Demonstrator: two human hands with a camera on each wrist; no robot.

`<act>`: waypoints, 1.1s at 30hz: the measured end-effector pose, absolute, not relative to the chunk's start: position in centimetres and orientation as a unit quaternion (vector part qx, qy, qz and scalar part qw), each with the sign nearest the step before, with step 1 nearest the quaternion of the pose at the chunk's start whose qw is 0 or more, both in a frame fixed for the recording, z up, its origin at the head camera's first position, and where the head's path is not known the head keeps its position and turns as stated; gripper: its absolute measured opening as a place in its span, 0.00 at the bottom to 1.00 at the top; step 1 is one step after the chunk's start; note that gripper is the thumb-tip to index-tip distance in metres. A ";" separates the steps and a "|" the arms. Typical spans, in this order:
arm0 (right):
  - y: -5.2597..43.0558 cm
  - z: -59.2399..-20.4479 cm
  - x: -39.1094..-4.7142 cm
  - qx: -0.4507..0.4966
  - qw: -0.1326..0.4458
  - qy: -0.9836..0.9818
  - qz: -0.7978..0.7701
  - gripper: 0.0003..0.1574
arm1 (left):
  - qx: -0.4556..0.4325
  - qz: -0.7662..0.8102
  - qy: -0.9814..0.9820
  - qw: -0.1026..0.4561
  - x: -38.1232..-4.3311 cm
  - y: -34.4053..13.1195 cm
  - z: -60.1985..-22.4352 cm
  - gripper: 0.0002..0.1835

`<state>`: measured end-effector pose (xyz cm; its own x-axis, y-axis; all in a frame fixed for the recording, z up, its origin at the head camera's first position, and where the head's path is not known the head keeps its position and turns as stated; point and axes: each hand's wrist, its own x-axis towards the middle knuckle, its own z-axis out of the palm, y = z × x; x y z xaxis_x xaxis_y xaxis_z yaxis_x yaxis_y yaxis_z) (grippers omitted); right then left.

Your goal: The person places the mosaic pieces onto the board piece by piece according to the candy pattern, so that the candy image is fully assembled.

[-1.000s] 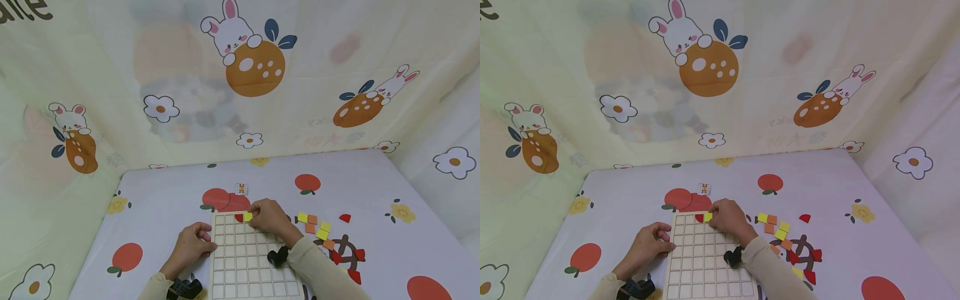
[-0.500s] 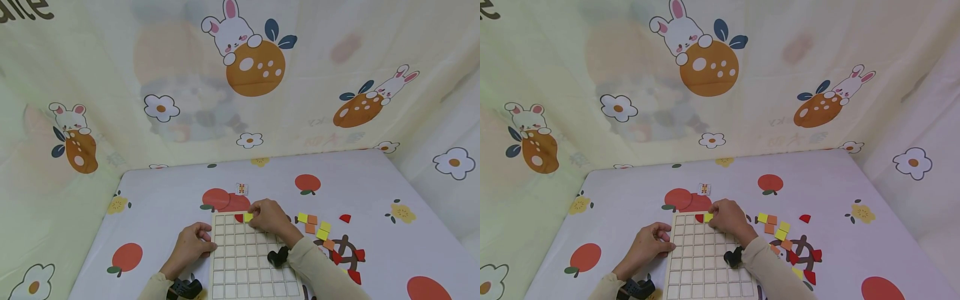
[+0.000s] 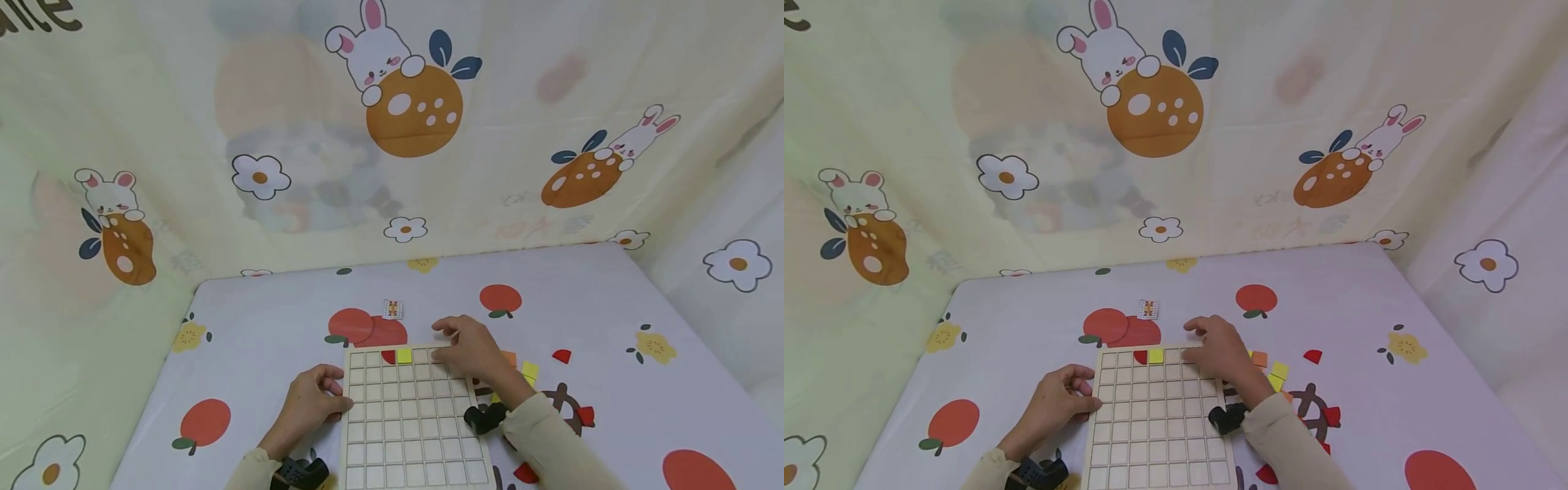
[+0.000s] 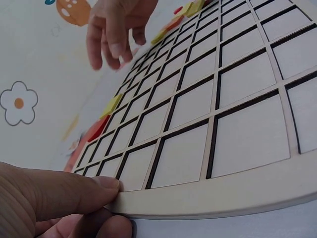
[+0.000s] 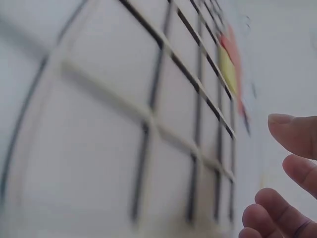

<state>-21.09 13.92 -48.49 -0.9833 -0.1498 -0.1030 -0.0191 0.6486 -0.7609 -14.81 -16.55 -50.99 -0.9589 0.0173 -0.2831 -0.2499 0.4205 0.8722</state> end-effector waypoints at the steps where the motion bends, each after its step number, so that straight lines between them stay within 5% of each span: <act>1: 14.7 -48.3 -21.0 -0.041 0.075 0.905 -0.417 0.29 | -0.069 0.534 0.833 0.125 -14.8 -16.5 -51.0 0.26; 16: 26.2 -47.1 -20.4 0.042 0.050 0.928 -0.367 0.35 | -0.059 0.546 0.827 0.122 -14.8 -16.5 -51.0 0.27; 33: 33.5 -48.7 -20.3 0.128 0.142 0.928 -0.321 0.31 | -0.069 0.537 0.832 0.122 -14.7 -16.4 -50.7 0.26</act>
